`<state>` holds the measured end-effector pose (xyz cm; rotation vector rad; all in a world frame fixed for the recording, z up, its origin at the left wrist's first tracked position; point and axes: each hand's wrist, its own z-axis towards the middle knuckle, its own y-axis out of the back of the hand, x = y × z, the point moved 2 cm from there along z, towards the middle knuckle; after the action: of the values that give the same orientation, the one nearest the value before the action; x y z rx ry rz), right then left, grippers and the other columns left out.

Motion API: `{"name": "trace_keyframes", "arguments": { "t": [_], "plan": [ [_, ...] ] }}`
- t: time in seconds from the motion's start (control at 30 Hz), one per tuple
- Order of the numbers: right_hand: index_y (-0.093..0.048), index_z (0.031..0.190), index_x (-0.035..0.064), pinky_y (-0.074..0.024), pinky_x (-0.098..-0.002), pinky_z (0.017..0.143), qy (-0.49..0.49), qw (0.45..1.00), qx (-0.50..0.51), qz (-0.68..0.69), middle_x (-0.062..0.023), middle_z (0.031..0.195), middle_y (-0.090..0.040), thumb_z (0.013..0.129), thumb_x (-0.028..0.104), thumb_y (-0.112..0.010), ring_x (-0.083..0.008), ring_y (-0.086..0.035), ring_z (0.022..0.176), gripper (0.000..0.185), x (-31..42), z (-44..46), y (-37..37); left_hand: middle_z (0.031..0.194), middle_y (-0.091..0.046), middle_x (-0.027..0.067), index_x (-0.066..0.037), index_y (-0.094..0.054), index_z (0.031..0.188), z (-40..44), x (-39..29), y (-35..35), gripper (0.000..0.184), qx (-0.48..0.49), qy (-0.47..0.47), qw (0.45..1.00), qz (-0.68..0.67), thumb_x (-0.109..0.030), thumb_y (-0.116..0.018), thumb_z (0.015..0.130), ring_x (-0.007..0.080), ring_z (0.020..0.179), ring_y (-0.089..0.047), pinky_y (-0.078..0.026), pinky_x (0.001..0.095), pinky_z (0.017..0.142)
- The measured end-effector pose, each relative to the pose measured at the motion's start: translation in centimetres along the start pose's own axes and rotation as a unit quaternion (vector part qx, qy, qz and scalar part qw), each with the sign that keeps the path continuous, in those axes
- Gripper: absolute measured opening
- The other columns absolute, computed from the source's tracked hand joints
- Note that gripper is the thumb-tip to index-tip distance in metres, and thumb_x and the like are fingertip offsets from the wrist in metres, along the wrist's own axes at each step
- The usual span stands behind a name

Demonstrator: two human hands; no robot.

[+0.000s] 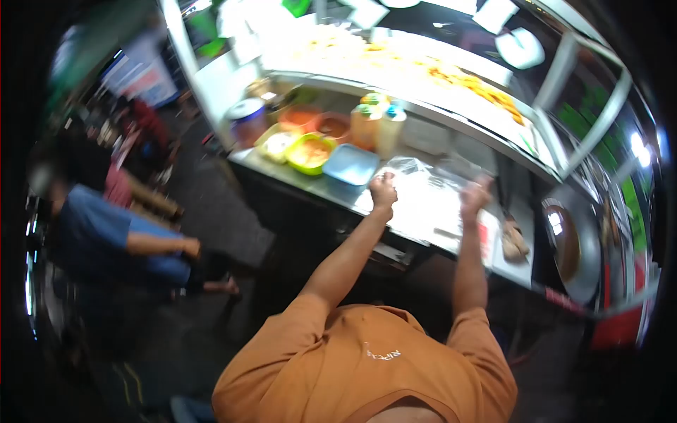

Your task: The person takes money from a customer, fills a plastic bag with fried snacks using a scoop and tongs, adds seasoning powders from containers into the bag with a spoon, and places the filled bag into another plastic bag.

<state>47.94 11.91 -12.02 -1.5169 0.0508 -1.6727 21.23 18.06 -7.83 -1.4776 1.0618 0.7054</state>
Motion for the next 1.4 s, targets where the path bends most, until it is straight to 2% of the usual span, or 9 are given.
{"name": "trace_keyframes", "arguments": {
  "t": [0.3, 0.57, 0.7, 0.77, 0.87, 1.17, 1.23, 1.3, 1.4],
  "plan": [
    [-0.047, 0.129, -0.0003, -0.0454, -0.0334, 0.090, 0.016, 0.962, -0.081, -0.261, -0.0106, 0.117, -0.054, 0.100, 0.029, -0.043, -0.0204, -0.055, 0.105, 0.041, 9.9, 0.4, 6.6, 0.122, -0.050, 0.0259, -0.010, -0.027, 0.136, 2.9, 5.3, -1.7, 0.061, -0.024, -0.021, 0.919, 0.392, -0.027, -0.059, 0.087, 0.0427, 0.111, -0.053, -0.046, 0.0502, 0.090],
    [-0.049, 0.117, 0.0000, -0.0448, -0.0380, 0.094, 0.015, 0.966, 0.039, -0.254, -0.0140, 0.122, -0.056, 0.101, 0.026, -0.034, -0.0238, -0.055, 0.111, 0.034, 12.3, -3.7, 0.3, 0.133, -0.036, 0.0258, -0.005, -0.028, 0.139, -1.6, 0.3, -1.2, 0.073, 0.046, -0.100, 0.867, 0.486, -0.044, -0.060, 0.086, 0.0400, 0.123, -0.044, -0.041, 0.0499, 0.097],
    [-0.040, 0.129, -0.0014, -0.0410, -0.0420, 0.102, -0.173, 0.984, 0.037, -0.030, -0.0179, 0.129, -0.055, 0.104, 0.035, -0.025, -0.0289, -0.053, 0.120, 0.046, 15.3, -11.0, -10.1, 0.137, -0.039, 0.0269, -0.001, -0.030, 0.140, -3.8, 0.4, -3.3, 0.089, 0.147, -0.210, 0.950, 0.180, -0.052, -0.069, 0.079, 0.0330, 0.125, -0.045, -0.037, 0.0420, 0.104],
    [-0.041, 0.130, -0.0035, -0.0379, -0.0436, 0.106, -0.045, 0.964, 0.148, -0.215, -0.0197, 0.130, -0.054, 0.102, 0.033, -0.032, -0.0337, -0.053, 0.120, 0.047, 13.6, -12.1, -10.6, 0.128, -0.048, 0.0214, 0.001, -0.029, 0.141, -8.8, -6.4, -2.3, 0.088, 0.330, 0.017, 0.943, 0.031, -0.048, -0.070, 0.080, 0.0247, 0.112, -0.052, -0.042, 0.0372, 0.097],
    [-0.046, 0.128, -0.0086, -0.0364, -0.0439, 0.107, 0.310, 0.782, 0.235, -0.487, -0.0269, 0.129, -0.052, 0.093, 0.031, -0.054, -0.0394, -0.050, 0.122, 0.053, 10.7, -12.8, -10.8, 0.099, -0.061, 0.0105, 0.003, -0.053, 0.116, -6.1, -3.8, -2.6, 0.053, 0.268, -0.133, 0.953, 0.045, -0.035, -0.069, 0.083, 0.0140, 0.082, -0.056, -0.049, 0.0331, 0.070],
    [-0.033, 0.134, -0.0154, -0.0473, -0.0423, 0.094, 0.095, 0.838, 0.317, -0.433, -0.0297, 0.130, -0.050, 0.091, 0.011, -0.052, -0.0358, -0.058, 0.110, 0.054, 5.1, -14.5, -14.5, 0.062, -0.058, 0.0008, -0.004, -0.063, 0.072, -9.6, -13.0, 6.8, 0.023, 0.176, -0.158, 0.972, 0.017, -0.020, -0.065, 0.089, 0.0073, 0.055, -0.053, -0.042, 0.0239, 0.049],
    [-0.036, 0.133, -0.0152, -0.0472, -0.0441, 0.093, 0.143, 0.839, 0.335, -0.403, -0.0313, 0.127, -0.050, 0.088, 0.016, -0.058, -0.0402, -0.057, 0.110, 0.059, 4.1, -16.2, -16.1, 0.060, -0.057, 0.0026, -0.003, -0.064, 0.070, -9.1, -12.6, 8.5, 0.032, 0.156, -0.265, 0.951, 0.018, -0.027, -0.063, 0.091, 0.0084, 0.053, -0.053, -0.044, 0.0266, 0.049],
    [-0.042, 0.129, -0.0158, -0.0481, -0.0455, 0.091, 0.493, 0.702, 0.291, -0.425, -0.0307, 0.118, -0.056, 0.084, 0.023, -0.063, -0.0427, -0.058, 0.106, 0.063, 4.6, -19.7, -17.7, 0.063, -0.057, 0.0017, -0.002, -0.061, 0.066, -9.3, -12.7, 9.8, 0.037, 0.105, -0.237, 0.965, 0.047, -0.030, -0.066, 0.089, 0.0085, 0.054, -0.049, -0.039, 0.0289, 0.048],
    [-0.038, 0.133, -0.0128, -0.0475, -0.0482, 0.092, 0.506, 0.703, 0.309, -0.393, -0.0333, 0.126, -0.049, 0.082, 0.027, -0.065, -0.0452, -0.055, 0.111, 0.070, 4.8, -22.5, -19.6, 0.063, -0.058, 0.0014, -0.002, -0.062, 0.067, -12.2, -15.0, 12.4, 0.040, 0.074, -0.157, 0.984, 0.048, -0.036, -0.069, 0.087, 0.0080, 0.055, -0.050, -0.039, 0.0282, 0.048]
  ]
}}
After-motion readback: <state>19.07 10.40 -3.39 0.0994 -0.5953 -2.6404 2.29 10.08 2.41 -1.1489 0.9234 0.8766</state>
